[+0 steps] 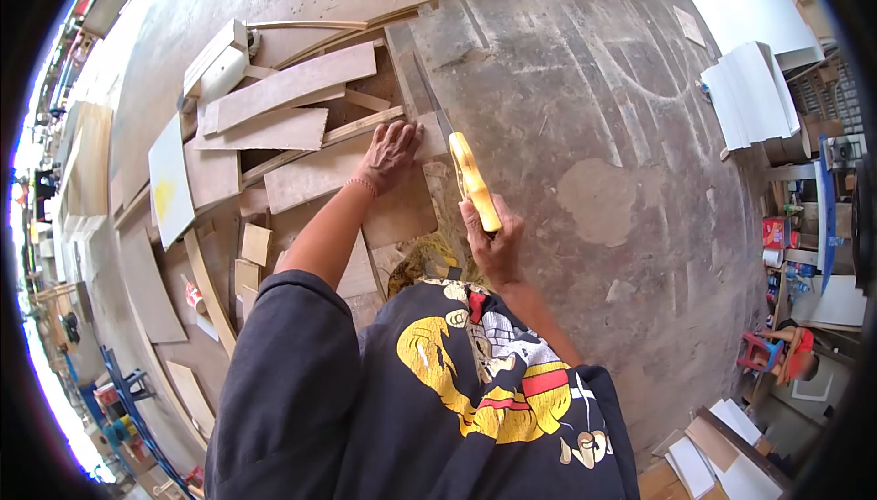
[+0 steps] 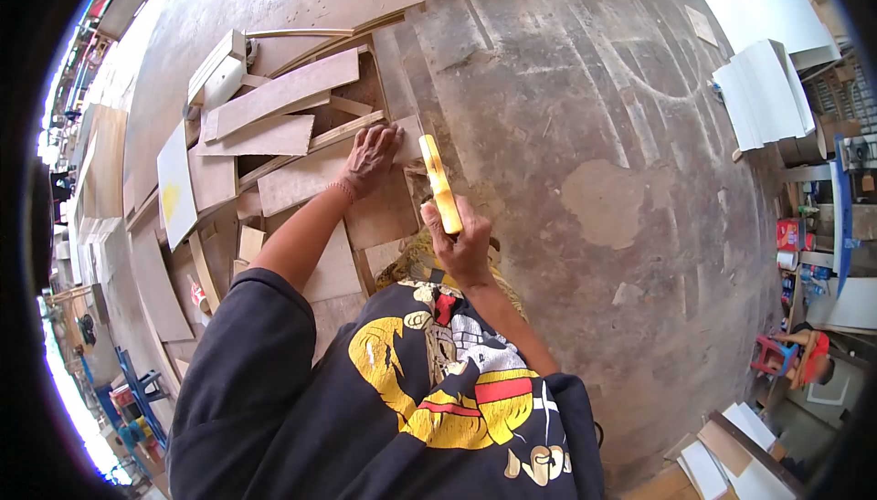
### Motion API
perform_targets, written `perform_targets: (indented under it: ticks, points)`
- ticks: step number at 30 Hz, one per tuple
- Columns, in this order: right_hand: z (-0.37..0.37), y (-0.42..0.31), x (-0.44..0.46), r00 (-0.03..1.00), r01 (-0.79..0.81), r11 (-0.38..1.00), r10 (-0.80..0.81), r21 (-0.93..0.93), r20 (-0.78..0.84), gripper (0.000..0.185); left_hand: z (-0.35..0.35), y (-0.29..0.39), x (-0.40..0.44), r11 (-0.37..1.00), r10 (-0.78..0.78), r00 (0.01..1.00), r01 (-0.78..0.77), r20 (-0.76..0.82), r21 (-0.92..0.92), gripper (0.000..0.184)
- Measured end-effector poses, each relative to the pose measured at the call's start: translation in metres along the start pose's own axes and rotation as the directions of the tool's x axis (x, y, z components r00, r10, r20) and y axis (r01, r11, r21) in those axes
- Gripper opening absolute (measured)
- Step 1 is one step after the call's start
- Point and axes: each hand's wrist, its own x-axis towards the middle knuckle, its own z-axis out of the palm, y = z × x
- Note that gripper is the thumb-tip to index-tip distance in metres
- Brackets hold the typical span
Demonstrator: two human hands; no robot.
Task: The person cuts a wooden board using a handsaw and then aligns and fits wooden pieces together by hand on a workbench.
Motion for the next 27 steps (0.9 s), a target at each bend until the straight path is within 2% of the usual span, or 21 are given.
perform_targets:
  ticks: [1,4,7,8,13,15,16,17,19,20,24,25,27]
  points:
    - [0.001,0.002,0.002,1.0,0.002,1.0,-0.002,-0.002,0.0,0.024,-0.002,0.0,0.0,1.0,0.014,0.998,-0.013,-0.053,0.027,0.065]
    - [-0.003,0.005,0.004,0.968,-0.251,0.96,0.246,0.125,0.054,0.022,-0.003,0.002,0.0,1.0,-0.017,1.0,0.017,0.012,-0.004,0.063]
    - [0.004,-0.012,0.011,0.963,-0.27,0.96,0.267,0.076,0.045,0.024,0.008,0.001,-0.001,0.998,-0.033,0.999,0.034,0.033,-0.053,0.063]
    - [0.006,-0.018,0.01,0.986,-0.162,0.984,0.164,-0.077,0.022,0.025,0.009,0.002,-0.001,0.998,-0.047,0.998,0.049,0.032,-0.05,0.062]
    - [0.01,-0.004,-0.009,0.99,-0.137,0.981,0.141,-0.138,0.02,0.022,0.005,0.002,-0.004,0.998,-0.048,0.999,0.049,0.014,-0.032,0.062]
    - [0.013,0.009,-0.017,0.992,-0.128,0.992,0.128,-0.019,-0.024,0.019,0.008,0.001,-0.004,0.999,-0.029,1.0,0.03,0.001,-0.044,0.062]
    - [0.007,0.018,-0.022,0.939,-0.344,0.931,0.34,0.119,0.054,0.013,0.004,0.001,-0.004,0.998,-0.04,0.999,0.04,-0.004,-0.044,0.062]
    - [0.002,0.026,-0.024,0.942,-0.336,0.935,0.33,0.113,0.068,0.013,-0.003,0.002,-0.002,0.995,-0.057,0.998,0.058,0.025,-0.075,0.062]
    - [-0.008,0.045,-0.032,0.911,-0.398,0.745,0.391,0.535,0.132,0.01,-0.006,0.003,-0.001,0.991,-0.063,0.997,0.068,0.048,-0.111,0.061]
    - [-0.01,0.051,-0.034,0.918,-0.387,0.747,0.37,0.541,0.145,0.01,-0.004,0.003,-0.001,0.992,-0.057,0.998,0.057,0.006,-0.112,0.062]
    - [-0.001,0.055,-0.042,0.937,-0.34,0.851,0.342,0.401,0.069,0.014,-0.003,0.004,0.003,0.996,-0.06,0.998,0.057,-0.028,-0.07,0.062]
    - [0.003,0.059,-0.045,0.956,-0.29,0.927,0.289,0.236,0.038,0.015,-0.002,0.005,0.007,0.996,-0.054,0.998,0.051,-0.038,-0.066,0.062]
    - [0.005,0.07,-0.049,0.986,-0.165,0.98,0.164,0.111,0.018,0.016,0.001,0.008,0.009,0.995,-0.089,0.995,0.09,0.034,-0.044,0.06]
